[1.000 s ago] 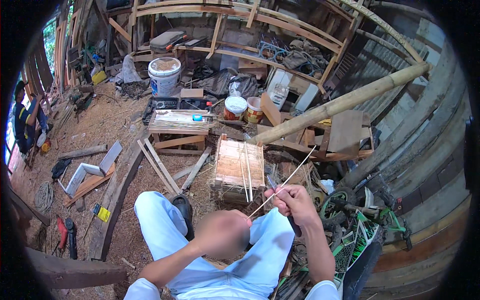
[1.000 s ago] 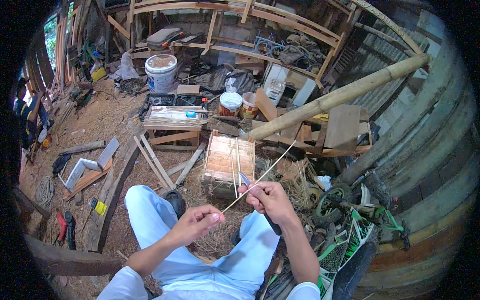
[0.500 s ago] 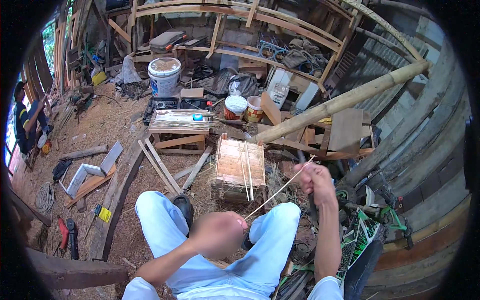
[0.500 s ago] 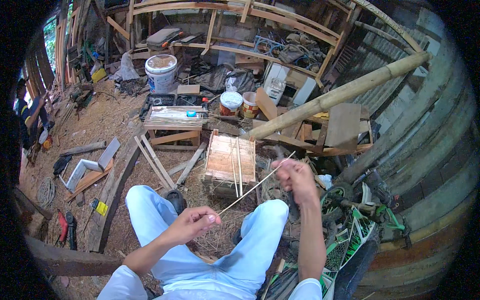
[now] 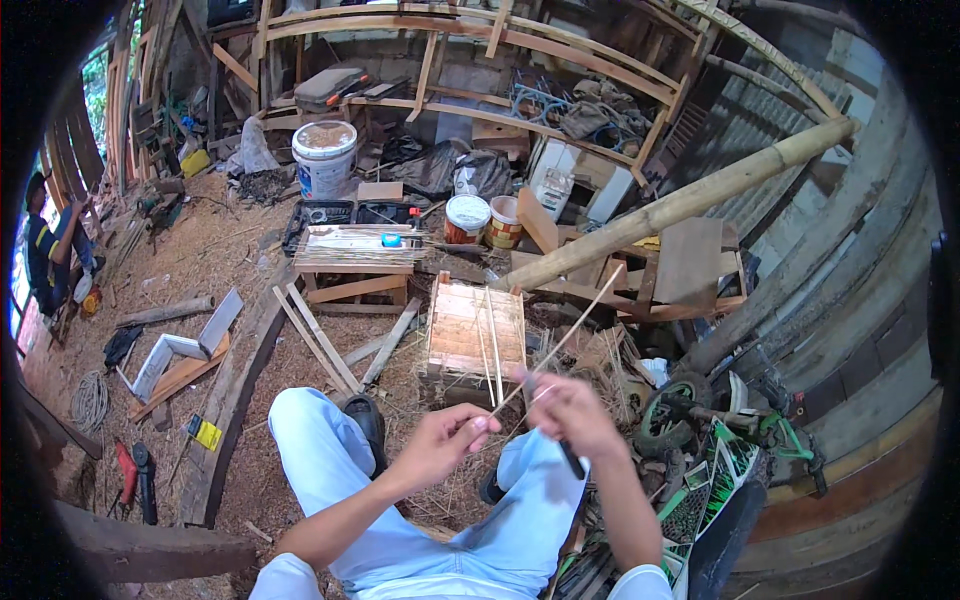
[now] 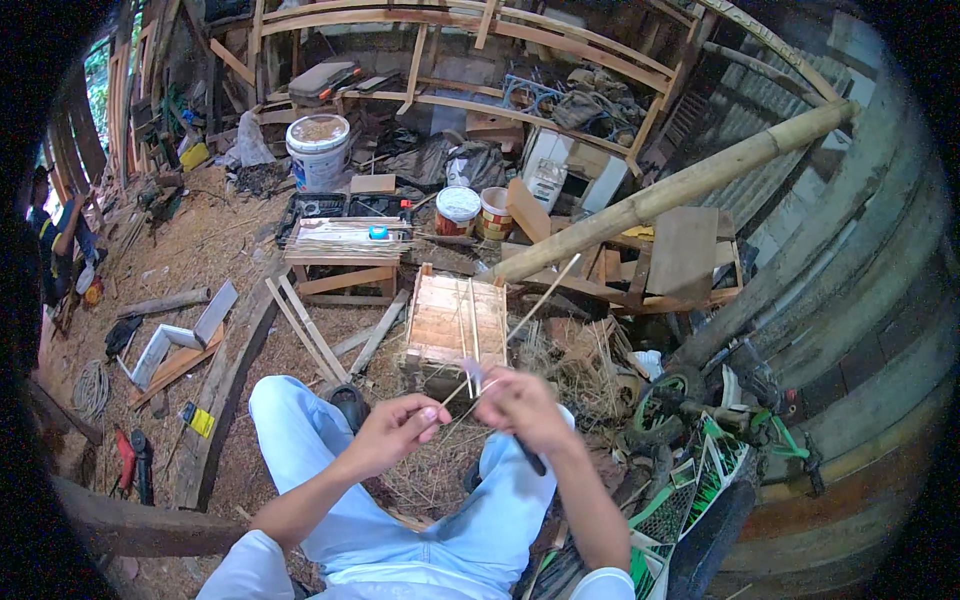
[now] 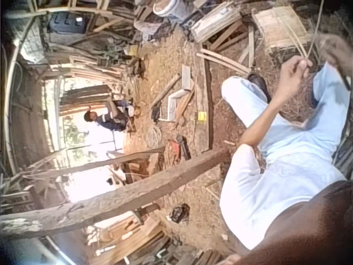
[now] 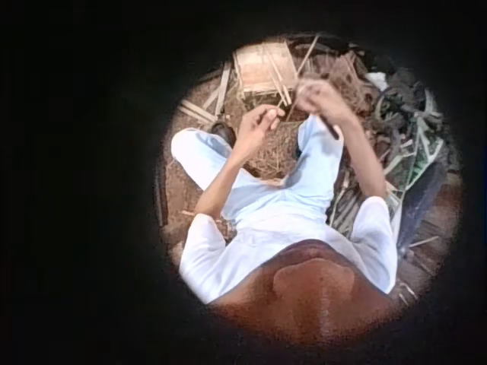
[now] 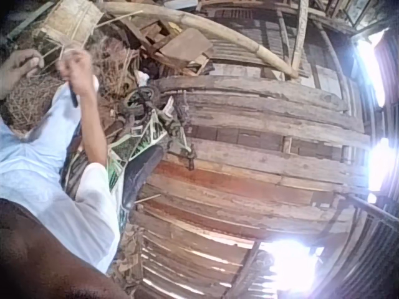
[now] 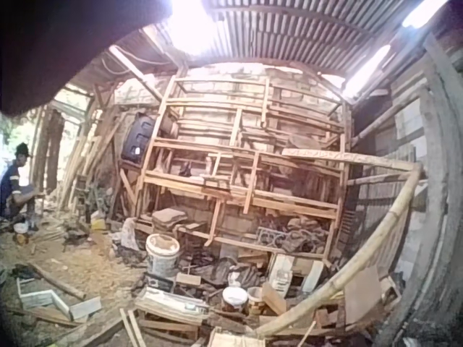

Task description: Trimming and preparing thin strips of bamboo using a small knife in a workshop.

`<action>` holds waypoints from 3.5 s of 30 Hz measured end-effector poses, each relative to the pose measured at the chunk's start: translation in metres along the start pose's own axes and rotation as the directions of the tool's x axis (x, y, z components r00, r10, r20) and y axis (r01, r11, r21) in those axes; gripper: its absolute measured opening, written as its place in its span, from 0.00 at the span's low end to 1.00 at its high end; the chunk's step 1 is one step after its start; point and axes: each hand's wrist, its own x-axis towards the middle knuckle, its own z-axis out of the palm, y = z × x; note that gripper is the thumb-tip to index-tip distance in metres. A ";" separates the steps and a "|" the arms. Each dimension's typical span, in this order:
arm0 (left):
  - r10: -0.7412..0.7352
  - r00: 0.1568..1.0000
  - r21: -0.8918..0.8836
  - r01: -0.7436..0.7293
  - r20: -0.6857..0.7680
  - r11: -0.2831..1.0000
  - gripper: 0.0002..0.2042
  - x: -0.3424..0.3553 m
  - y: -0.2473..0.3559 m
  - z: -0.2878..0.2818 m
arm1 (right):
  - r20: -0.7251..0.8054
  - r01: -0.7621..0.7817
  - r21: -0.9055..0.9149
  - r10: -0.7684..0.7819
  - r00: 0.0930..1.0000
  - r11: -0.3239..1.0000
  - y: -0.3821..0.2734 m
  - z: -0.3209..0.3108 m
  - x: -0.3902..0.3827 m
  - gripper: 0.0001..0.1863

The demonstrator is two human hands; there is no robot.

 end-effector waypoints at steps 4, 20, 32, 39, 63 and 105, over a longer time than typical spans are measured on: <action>0.161 0.987 0.151 -0.155 -0.028 0.976 0.10 0.005 -0.006 0.007 | 0.108 -0.006 0.089 -0.003 0.994 0.996 0.006 0.030 -0.001 0.20; 0.110 0.994 0.048 -0.110 -0.003 0.993 0.10 -0.010 -0.003 0.007 | 0.128 -0.072 0.008 0.070 0.989 0.997 -0.005 0.019 -0.005 0.15; 0.094 0.993 -0.180 -0.080 0.066 0.980 0.11 -0.011 -0.004 0.012 | -0.142 0.025 -0.075 -0.036 0.989 0.997 -0.015 0.007 -0.001 0.13; -0.069 0.990 -0.123 0.085 0.125 0.989 0.12 -0.028 -0.014 -0.006 | -0.278 0.034 0.050 -0.019 0.960 0.998 -0.038 -0.048 -0.003 0.15; 0.028 0.996 -0.167 -0.013 0.085 0.986 0.11 -0.024 -0.011 0.009 | -0.194 -0.018 -0.021 0.013 0.981 1.000 -0.024 -0.021 0.002 0.15; -0.028 0.991 -0.308 0.069 0.134 0.949 0.09 -0.010 0.003 -0.015 | -0.358 0.312 -0.096 -0.325 0.875 0.945 -0.041 0.017 0.033 0.12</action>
